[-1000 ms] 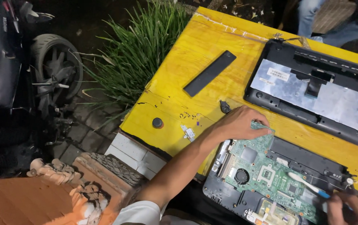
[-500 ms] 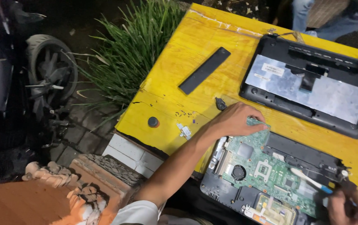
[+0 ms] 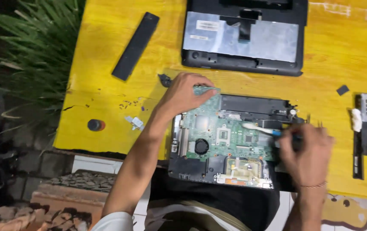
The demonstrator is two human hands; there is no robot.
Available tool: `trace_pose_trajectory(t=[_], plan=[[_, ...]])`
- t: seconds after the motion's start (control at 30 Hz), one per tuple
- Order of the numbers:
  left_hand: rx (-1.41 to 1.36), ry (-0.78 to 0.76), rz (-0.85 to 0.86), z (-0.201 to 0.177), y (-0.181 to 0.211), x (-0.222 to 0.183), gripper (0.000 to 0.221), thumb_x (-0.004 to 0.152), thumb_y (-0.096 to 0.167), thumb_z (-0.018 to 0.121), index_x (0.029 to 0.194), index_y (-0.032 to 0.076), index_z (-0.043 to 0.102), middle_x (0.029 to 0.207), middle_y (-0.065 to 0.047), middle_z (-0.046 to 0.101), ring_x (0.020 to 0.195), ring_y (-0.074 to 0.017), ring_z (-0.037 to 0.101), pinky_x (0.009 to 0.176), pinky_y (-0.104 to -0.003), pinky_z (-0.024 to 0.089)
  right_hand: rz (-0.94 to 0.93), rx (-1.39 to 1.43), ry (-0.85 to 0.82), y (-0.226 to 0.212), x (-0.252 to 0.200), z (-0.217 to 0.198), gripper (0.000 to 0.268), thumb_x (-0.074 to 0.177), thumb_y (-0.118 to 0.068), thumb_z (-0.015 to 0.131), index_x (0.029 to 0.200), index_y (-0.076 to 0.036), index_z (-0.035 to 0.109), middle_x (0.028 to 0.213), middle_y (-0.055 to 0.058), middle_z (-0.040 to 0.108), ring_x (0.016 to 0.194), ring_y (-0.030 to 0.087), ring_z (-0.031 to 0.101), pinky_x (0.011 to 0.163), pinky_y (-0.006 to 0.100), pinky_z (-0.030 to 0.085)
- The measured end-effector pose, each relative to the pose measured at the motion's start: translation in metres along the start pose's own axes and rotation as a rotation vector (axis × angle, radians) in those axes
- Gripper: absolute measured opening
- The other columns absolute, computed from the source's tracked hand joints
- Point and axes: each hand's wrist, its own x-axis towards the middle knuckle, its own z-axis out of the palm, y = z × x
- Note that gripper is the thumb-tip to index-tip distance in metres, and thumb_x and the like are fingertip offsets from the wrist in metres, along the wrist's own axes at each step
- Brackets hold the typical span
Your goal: Disassembling a laptop to remove the motherboard using a screwdriver and a brush for cleaning.
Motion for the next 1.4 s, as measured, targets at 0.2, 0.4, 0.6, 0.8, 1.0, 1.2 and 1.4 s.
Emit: trace_pose_trajectory(t=[0.2, 0.4, 0.6, 0.8, 1.0, 1.2, 1.4], plan=[[-0.016, -0.020, -0.034, 0.001, -0.001, 0.001, 0.026, 0.092, 0.028, 0.074, 0.108, 0.008, 0.079, 0.106, -0.008, 0.081, 0.099, -0.0198, 0.078, 0.091, -0.035, 0.061, -0.005, 0.041, -0.025, -0.002, 0.003, -0.005, 0.022, 0.100, -0.029, 0.059, 0.100, -0.008, 0.067, 0.100, 0.010, 0.073, 0.091, 0.028, 0.055, 0.088, 0.044, 0.034], [0.000, -0.010, -0.029, 0.002, -0.002, 0.001, 0.028, 0.091, 0.032, 0.074, 0.106, 0.008, 0.080, 0.104, -0.007, 0.081, 0.097, -0.0207, 0.078, 0.088, -0.035, 0.061, 0.019, 0.078, 0.032, 0.008, -0.010, -0.005, 0.020, 0.107, -0.025, 0.063, 0.105, -0.006, 0.067, 0.098, 0.011, 0.071, 0.085, 0.023, 0.051, 0.090, 0.043, 0.032], [-0.013, 0.005, -0.020, 0.001, -0.003, 0.000, 0.027, 0.091, 0.030, 0.074, 0.105, 0.008, 0.080, 0.103, -0.007, 0.081, 0.096, -0.0207, 0.078, 0.085, -0.034, 0.062, 0.040, 0.078, -0.016, 0.007, -0.009, -0.010, 0.024, 0.107, -0.027, 0.063, 0.114, -0.005, 0.068, 0.103, 0.011, 0.074, 0.092, 0.028, 0.055, 0.094, 0.046, 0.034], [0.001, 0.008, 0.008, 0.001, 0.000, 0.001, 0.026, 0.091, 0.030, 0.073, 0.102, 0.008, 0.081, 0.101, -0.006, 0.081, 0.095, -0.0203, 0.078, 0.085, -0.035, 0.060, -0.001, 0.177, 0.028, -0.019, -0.003, -0.012, 0.016, 0.104, -0.017, 0.064, 0.110, -0.002, 0.064, 0.103, 0.016, 0.067, 0.094, 0.032, 0.055, 0.089, 0.046, 0.039], [-0.114, -0.001, 0.070, -0.001, -0.008, -0.004, 0.014, 0.093, 0.018, 0.071, 0.100, 0.009, 0.080, 0.095, -0.015, 0.078, 0.097, -0.0370, 0.074, 0.089, -0.047, 0.056, -0.077, 0.379, -0.055, -0.038, -0.001, 0.012, 0.025, 0.097, -0.017, 0.073, 0.118, -0.004, 0.066, 0.095, 0.019, 0.059, 0.095, 0.047, 0.062, 0.085, 0.053, 0.049], [-0.122, 0.010, 0.070, 0.000, -0.011, -0.002, 0.016, 0.093, 0.020, 0.071, 0.099, 0.009, 0.080, 0.095, -0.015, 0.078, 0.097, -0.0374, 0.074, 0.088, -0.047, 0.056, -0.090, 0.447, 0.001, -0.063, 0.009, 0.000, 0.029, 0.095, 0.001, 0.068, 0.113, -0.019, 0.079, 0.102, 0.007, 0.070, 0.096, 0.033, 0.063, 0.093, 0.042, 0.050], [-0.121, -0.003, 0.064, 0.001, -0.009, -0.001, 0.017, 0.095, 0.021, 0.070, 0.100, 0.009, 0.080, 0.094, -0.016, 0.078, 0.096, -0.0365, 0.074, 0.090, -0.047, 0.055, -0.040, 0.611, -0.001, -0.073, 0.012, -0.004, 0.030, 0.105, 0.004, 0.055, 0.126, -0.010, 0.070, 0.102, 0.007, 0.075, 0.097, 0.028, 0.063, 0.092, 0.040, 0.049]])
